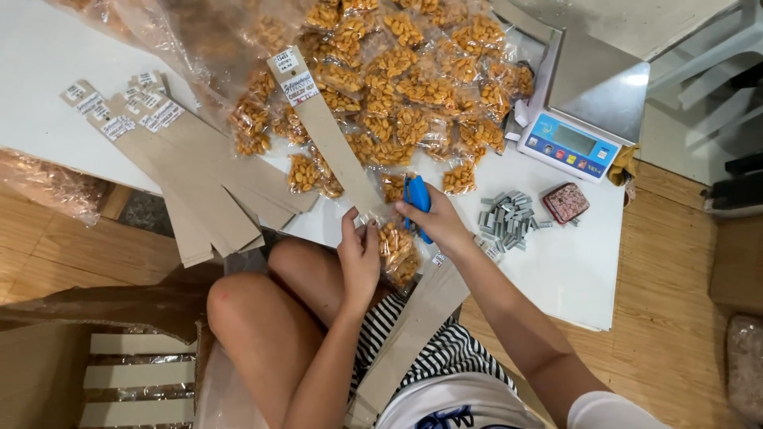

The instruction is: The person repeatedly picks up small clear bags of snacks, places them on a cardboard strip, and uses a blue handheld sealer to seal each bag. Sealed bags are then placed into a cardboard box. A digital scale and other packaging materials are visible on the table.

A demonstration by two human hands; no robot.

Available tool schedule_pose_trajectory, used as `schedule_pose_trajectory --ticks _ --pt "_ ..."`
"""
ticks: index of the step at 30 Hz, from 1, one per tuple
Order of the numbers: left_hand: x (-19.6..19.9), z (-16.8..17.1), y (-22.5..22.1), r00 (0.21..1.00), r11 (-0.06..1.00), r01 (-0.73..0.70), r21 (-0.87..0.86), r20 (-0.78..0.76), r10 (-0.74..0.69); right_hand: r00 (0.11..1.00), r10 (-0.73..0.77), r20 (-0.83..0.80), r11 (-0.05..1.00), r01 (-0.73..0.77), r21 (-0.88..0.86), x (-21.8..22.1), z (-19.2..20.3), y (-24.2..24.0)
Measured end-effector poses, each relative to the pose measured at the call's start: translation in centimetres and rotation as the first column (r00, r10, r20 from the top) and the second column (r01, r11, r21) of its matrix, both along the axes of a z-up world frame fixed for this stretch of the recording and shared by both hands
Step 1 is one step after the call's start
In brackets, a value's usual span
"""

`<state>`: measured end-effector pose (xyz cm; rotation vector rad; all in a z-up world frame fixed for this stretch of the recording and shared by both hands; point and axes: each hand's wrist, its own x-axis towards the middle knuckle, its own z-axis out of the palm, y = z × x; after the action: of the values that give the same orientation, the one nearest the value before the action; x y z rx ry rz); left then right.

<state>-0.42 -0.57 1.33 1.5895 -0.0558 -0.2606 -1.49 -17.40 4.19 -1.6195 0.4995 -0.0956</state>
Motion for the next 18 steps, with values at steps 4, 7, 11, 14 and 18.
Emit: schedule_pose_trajectory --ticks 4,7,11,14,18 --pt "0.2 1.4 0.6 1.0 1.0 0.003 0.011 0.014 -0.003 0.994 0.102 -0.026 0.971 -0.106 -0.213 -0.2 0.2 0.5" --pt "0.3 0.4 0.5 1.0 1.0 -0.015 -0.005 0.005 0.015 1.0 0.027 -0.001 0.921 -0.025 -0.389 0.4 -1.6 0.6" --pt "0.3 -0.4 0.5 0.997 0.999 -0.041 0.035 0.064 0.039 1.0 0.003 -0.013 0.877 -0.009 -0.48 2.0 0.7 2.7" --pt "0.1 0.5 0.5 0.991 0.993 -0.031 0.115 0.131 0.016 0.975 -0.146 0.17 0.955 0.183 -0.232 3.6 3.0 4.7" --pt "-0.4 0.2 0.0 0.981 0.987 -0.037 0.157 0.192 0.007 0.953 -0.227 0.199 0.973 0.229 0.01 5.3 1.1 5.9"
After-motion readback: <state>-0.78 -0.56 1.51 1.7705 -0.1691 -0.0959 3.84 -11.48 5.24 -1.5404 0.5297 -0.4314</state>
